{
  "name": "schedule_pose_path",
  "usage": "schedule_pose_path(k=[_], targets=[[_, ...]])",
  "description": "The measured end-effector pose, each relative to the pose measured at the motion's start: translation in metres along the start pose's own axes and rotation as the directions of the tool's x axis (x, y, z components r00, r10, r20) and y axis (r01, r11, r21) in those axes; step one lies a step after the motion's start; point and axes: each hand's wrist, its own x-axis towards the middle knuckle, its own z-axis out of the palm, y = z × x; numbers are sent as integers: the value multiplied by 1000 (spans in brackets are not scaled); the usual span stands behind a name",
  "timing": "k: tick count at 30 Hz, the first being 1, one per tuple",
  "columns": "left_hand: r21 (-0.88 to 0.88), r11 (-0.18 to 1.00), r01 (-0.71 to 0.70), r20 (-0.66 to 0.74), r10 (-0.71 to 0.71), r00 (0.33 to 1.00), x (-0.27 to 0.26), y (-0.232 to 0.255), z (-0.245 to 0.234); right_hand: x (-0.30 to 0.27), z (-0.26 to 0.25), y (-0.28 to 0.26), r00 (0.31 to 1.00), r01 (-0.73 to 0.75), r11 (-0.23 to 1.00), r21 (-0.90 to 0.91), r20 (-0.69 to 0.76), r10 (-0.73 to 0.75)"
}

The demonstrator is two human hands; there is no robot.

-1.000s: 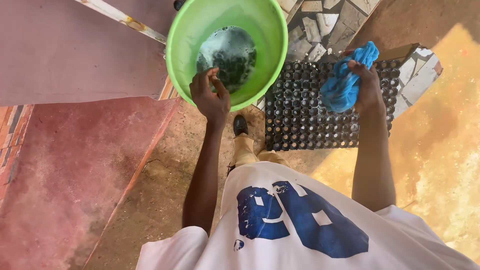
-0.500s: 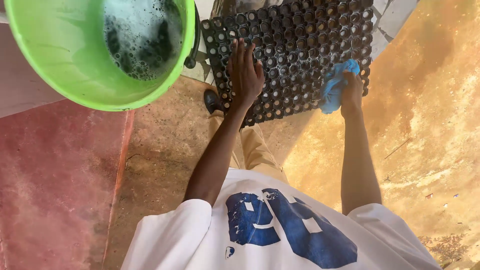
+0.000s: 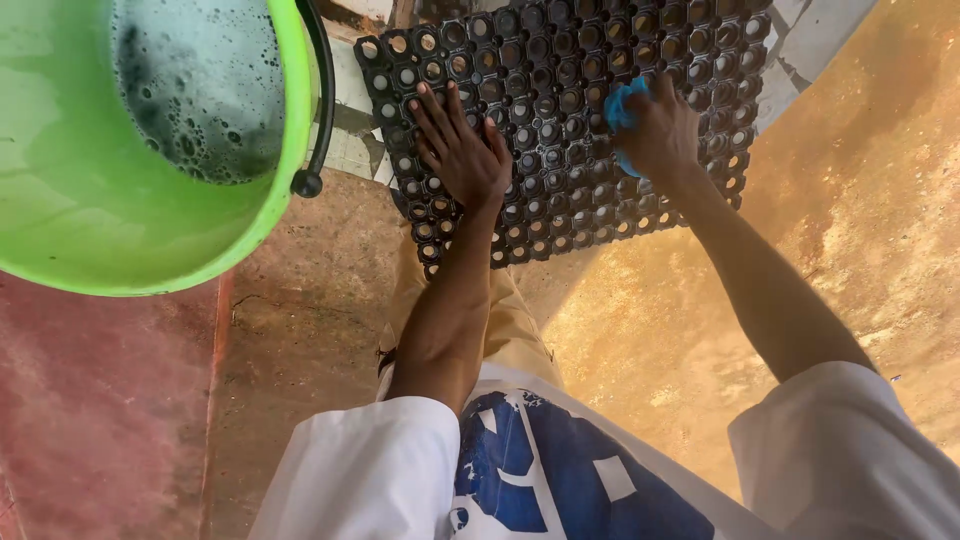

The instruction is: Cleaning a rubber floor mat with soapy water and a cloth.

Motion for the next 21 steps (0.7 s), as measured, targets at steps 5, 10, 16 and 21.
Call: schedule_pose_path(k=[5, 10, 16, 21], targets=[[0, 1000, 23, 41, -23, 999, 3, 5, -6, 8, 5, 35, 866, 497, 830, -252, 204, -457], [3, 999, 35, 91, -35, 995, 4, 9, -11, 5, -13, 9, 863, 495, 835, -241, 244, -442], [37, 998, 49, 87, -52, 995, 7, 6, -8, -24, 39, -8, 986, -167, 985, -33, -32, 166], [19, 999, 50, 127, -52, 991, 8, 11, -10, -5, 0, -9, 981, -139, 990, -39, 134, 143]])
